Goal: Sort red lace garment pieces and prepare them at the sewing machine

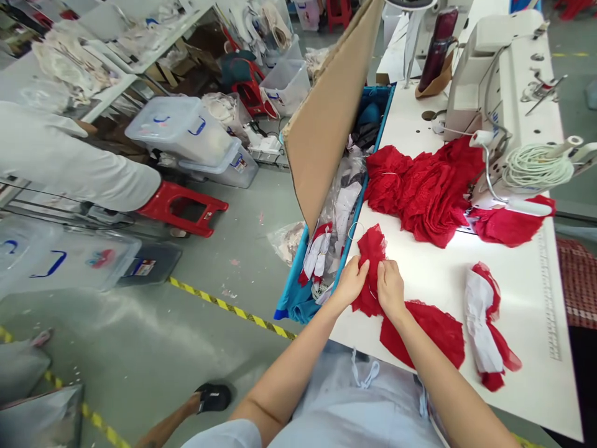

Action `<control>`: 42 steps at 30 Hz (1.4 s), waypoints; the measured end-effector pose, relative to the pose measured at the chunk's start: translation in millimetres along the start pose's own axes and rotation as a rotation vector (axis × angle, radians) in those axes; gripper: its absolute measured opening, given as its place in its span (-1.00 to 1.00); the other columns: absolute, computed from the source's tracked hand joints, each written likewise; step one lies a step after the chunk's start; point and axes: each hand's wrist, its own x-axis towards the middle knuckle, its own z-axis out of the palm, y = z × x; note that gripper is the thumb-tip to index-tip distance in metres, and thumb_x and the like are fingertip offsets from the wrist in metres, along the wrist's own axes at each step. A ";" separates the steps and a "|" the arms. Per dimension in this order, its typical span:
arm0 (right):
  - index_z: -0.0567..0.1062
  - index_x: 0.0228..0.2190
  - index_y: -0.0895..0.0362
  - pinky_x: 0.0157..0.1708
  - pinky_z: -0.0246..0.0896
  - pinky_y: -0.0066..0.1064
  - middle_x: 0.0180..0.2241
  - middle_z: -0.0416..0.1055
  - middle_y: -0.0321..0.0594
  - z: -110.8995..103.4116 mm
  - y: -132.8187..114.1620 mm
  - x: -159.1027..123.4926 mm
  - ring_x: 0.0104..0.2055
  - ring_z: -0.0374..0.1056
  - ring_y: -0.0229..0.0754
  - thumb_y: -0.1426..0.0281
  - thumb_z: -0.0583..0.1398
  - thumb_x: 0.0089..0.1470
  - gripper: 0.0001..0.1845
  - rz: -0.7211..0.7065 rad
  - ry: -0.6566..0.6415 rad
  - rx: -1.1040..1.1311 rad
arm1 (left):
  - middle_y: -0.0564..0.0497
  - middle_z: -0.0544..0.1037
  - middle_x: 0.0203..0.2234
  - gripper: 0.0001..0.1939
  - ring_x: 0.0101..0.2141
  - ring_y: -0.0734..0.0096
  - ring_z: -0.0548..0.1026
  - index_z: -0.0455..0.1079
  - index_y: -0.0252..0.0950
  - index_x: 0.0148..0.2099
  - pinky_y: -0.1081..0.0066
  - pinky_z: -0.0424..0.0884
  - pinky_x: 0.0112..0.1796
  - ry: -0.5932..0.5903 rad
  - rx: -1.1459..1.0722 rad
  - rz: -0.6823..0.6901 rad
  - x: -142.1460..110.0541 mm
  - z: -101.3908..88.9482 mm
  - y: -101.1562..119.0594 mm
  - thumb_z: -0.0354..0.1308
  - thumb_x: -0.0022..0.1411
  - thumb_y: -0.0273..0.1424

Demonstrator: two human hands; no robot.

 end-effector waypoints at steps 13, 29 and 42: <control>0.47 -0.20 0.08 -0.12 0.36 -0.14 -0.22 0.46 -0.14 -22.3 -2.4 1.6 -0.13 0.41 0.01 0.07 0.35 -0.15 -0.50 0.313 -0.035 0.491 | -0.11 0.57 -0.10 -0.69 -0.09 0.26 0.54 0.34 -0.31 -0.01 0.29 0.43 -0.02 -0.091 -0.509 0.021 -3.6 1.4 -8.2 0.11 0.18 -0.57; 0.47 -0.46 0.08 -0.21 0.46 -0.36 -0.48 0.52 -0.34 -26.9 -43.6 -25.3 -0.25 0.51 -0.12 0.14 0.45 -0.21 -0.63 0.705 -0.090 1.135 | -0.23 0.59 -0.11 -0.70 -0.26 0.24 0.56 0.44 -0.45 0.01 0.33 0.49 -0.34 0.223 0.971 0.571 -51.1 31.8 37.7 0.00 0.29 -0.61; 0.47 -0.36 0.09 -0.32 0.55 -0.30 -0.47 0.53 -0.33 -86.7 -21.4 -20.0 -0.42 0.53 -0.14 0.39 0.44 -0.21 -0.66 0.760 -0.093 1.388 | -0.09 0.56 -0.09 -0.72 -0.10 0.36 0.53 0.38 -0.24 0.04 0.36 0.45 -0.04 -0.052 0.236 0.520 -18.3 -23.6 42.8 -0.09 0.41 -0.44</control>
